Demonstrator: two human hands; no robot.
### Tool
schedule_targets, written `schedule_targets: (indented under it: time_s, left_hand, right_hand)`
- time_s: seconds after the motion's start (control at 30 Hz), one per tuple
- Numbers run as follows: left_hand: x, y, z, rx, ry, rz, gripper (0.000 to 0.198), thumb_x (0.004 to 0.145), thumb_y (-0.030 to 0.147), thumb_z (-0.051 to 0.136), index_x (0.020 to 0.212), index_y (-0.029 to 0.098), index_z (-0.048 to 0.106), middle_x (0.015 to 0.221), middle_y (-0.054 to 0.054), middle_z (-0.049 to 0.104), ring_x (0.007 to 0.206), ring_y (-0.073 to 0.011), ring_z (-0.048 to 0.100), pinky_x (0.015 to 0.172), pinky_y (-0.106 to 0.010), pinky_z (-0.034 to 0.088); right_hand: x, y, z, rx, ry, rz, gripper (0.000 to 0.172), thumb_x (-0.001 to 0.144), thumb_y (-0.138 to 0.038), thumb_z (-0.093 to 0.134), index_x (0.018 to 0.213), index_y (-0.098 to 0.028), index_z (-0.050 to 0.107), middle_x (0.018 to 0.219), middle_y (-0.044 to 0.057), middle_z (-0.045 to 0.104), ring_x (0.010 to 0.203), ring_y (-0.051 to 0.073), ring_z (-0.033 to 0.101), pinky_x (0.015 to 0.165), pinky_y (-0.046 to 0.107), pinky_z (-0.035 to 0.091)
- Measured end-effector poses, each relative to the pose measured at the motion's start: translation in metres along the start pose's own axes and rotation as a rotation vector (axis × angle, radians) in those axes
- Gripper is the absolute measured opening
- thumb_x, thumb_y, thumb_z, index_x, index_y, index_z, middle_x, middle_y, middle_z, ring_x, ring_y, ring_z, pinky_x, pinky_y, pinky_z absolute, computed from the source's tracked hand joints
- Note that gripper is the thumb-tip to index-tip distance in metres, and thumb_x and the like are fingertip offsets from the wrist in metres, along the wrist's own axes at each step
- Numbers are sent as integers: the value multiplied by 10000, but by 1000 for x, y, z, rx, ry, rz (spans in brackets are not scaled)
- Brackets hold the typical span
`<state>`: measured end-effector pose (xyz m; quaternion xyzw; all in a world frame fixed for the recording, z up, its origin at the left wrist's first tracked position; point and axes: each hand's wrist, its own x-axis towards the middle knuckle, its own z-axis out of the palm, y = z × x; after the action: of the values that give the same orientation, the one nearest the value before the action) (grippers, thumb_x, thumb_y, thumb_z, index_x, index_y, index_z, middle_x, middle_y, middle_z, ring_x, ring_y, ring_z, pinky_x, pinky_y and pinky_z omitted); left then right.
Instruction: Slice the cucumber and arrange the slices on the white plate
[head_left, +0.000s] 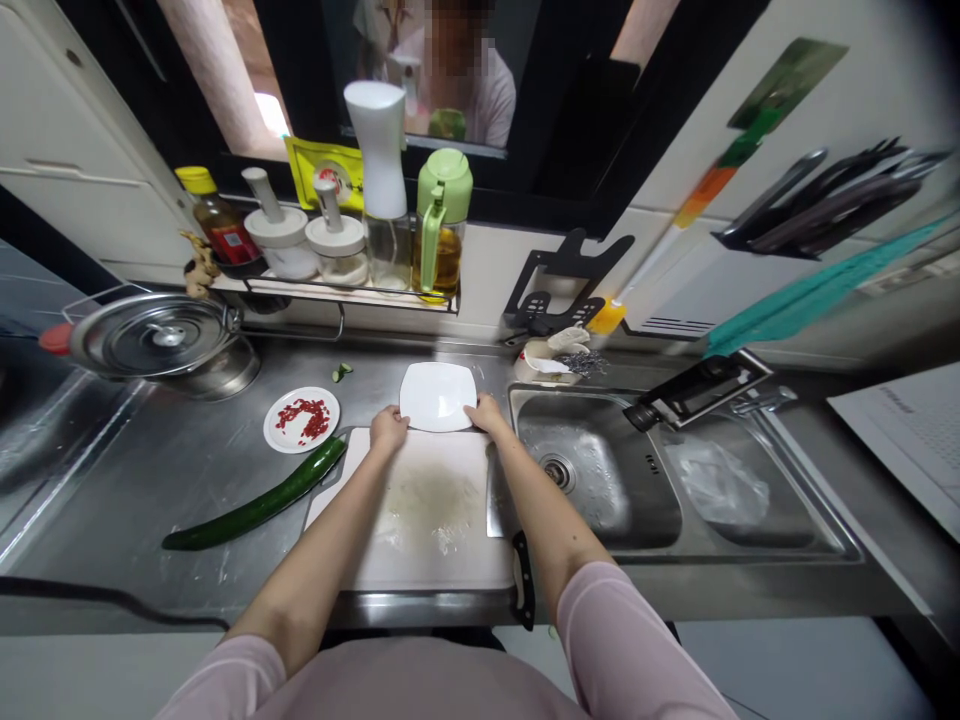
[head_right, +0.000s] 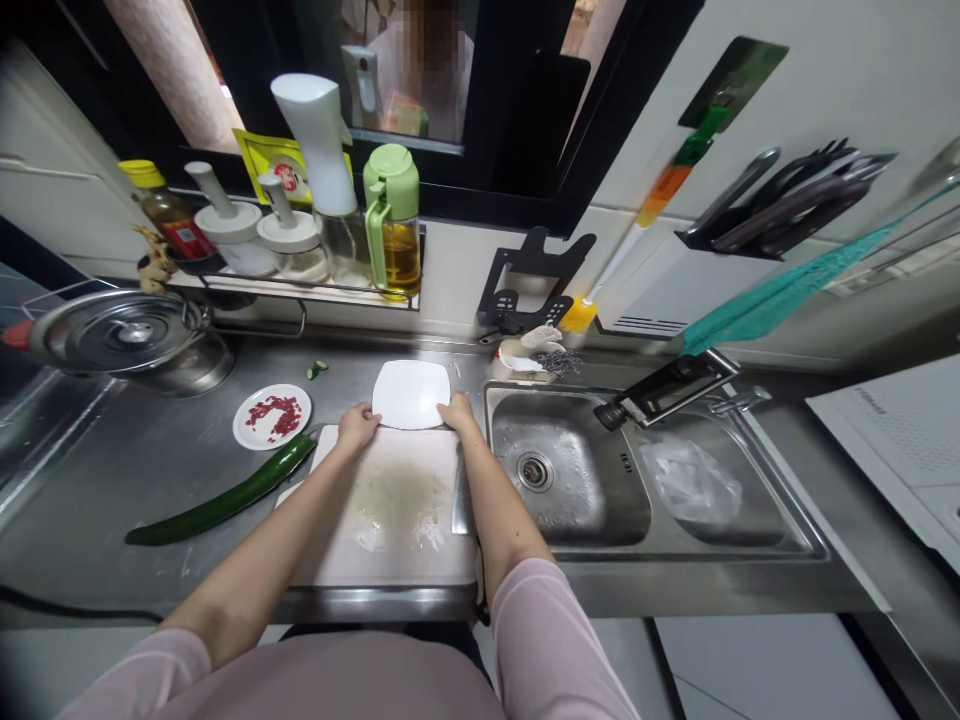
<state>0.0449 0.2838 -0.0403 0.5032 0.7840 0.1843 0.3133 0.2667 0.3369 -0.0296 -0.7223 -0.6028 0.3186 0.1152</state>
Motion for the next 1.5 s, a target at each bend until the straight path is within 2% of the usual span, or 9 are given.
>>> schedule_targets:
  time_s: [0.37, 0.57, 0.73, 0.93, 1.07, 1.17, 1.27, 1.37, 1.5]
  left_hand:
    - [-8, 6, -2, 24, 17, 18, 249, 800, 247, 597, 1031, 187, 666, 884, -46, 711, 835, -188, 641, 713, -245, 413]
    - [-10, 7, -1, 12, -3, 37, 283, 804, 276, 606, 1069, 198, 670, 909, -51, 720, 854, -197, 648, 734, -251, 421]
    - [-11, 7, -1, 23, 6, 44, 290, 807, 279, 606, 1079, 203, 671, 906, -54, 723, 865, -202, 654, 742, -253, 427]
    - [-12, 6, 1, 9, 14, 48, 309, 819, 280, 596, 1109, 202, 666, 901, -62, 717, 891, -215, 650, 772, -266, 438]
    - [-18, 7, -1, -60, 76, 58, 400, 825, 305, 589, 1203, 176, 619, 923, -75, 693, 911, -221, 636, 818, -288, 449]
    - [-33, 9, -2, -152, 183, 63, 422, 828, 324, 577, 1217, 164, 607, 1006, -90, 657, 875, -202, 627, 838, -300, 462]
    - [-58, 9, 2, -285, 239, 107, 377, 840, 339, 550, 1169, 171, 625, 1000, -77, 641, 801, -167, 614, 822, -289, 480]
    - [-88, 1, 6, -381, 231, 214, 331, 851, 352, 529, 1108, 179, 646, 981, -62, 642, 772, -151, 602, 789, -280, 491]
    - [-123, -26, 0, -377, 207, 339, 304, 847, 369, 535, 1054, 185, 658, 973, -64, 652, 776, -159, 609, 764, -297, 502]
  right_hand:
    - [-3, -3, 0, -136, 11, 50, 407, 809, -261, 637, 1175, -88, 599, 1166, 163, 665, 1090, 240, 619, 901, 259, 452]
    - [-7, -4, -3, -161, 20, 50, 437, 831, -252, 613, 1230, -86, 544, 1149, 172, 665, 1072, 239, 622, 885, 271, 457]
    - [-10, -5, -4, -176, 23, 55, 442, 836, -261, 618, 1246, -120, 532, 1140, 142, 672, 1072, 219, 623, 889, 257, 451]
    - [-16, -6, -7, -180, 23, 46, 451, 853, -281, 606, 1260, -100, 535, 1164, 178, 658, 1084, 243, 619, 899, 276, 443]
    - [-24, -6, -13, -177, 85, 73, 474, 892, -332, 548, 1306, -104, 506, 1156, 177, 658, 1089, 237, 615, 913, 277, 430]
    - [-32, -4, -18, -135, 147, 62, 474, 900, -309, 520, 1325, -102, 501, 1145, 167, 658, 1088, 233, 606, 936, 283, 413]
    - [-43, 1, -20, -71, 182, 26, 446, 892, -289, 506, 1305, -122, 530, 1073, 122, 676, 1038, 214, 608, 924, 272, 412]
    - [-62, 10, -19, 11, 235, -39, 420, 882, -310, 493, 1258, -138, 570, 959, 80, 687, 933, 193, 618, 864, 261, 429]
    - [-103, 34, -17, 86, 311, -114, 370, 846, -347, 484, 1115, -147, 640, 853, 63, 675, 812, 192, 608, 775, 272, 436]
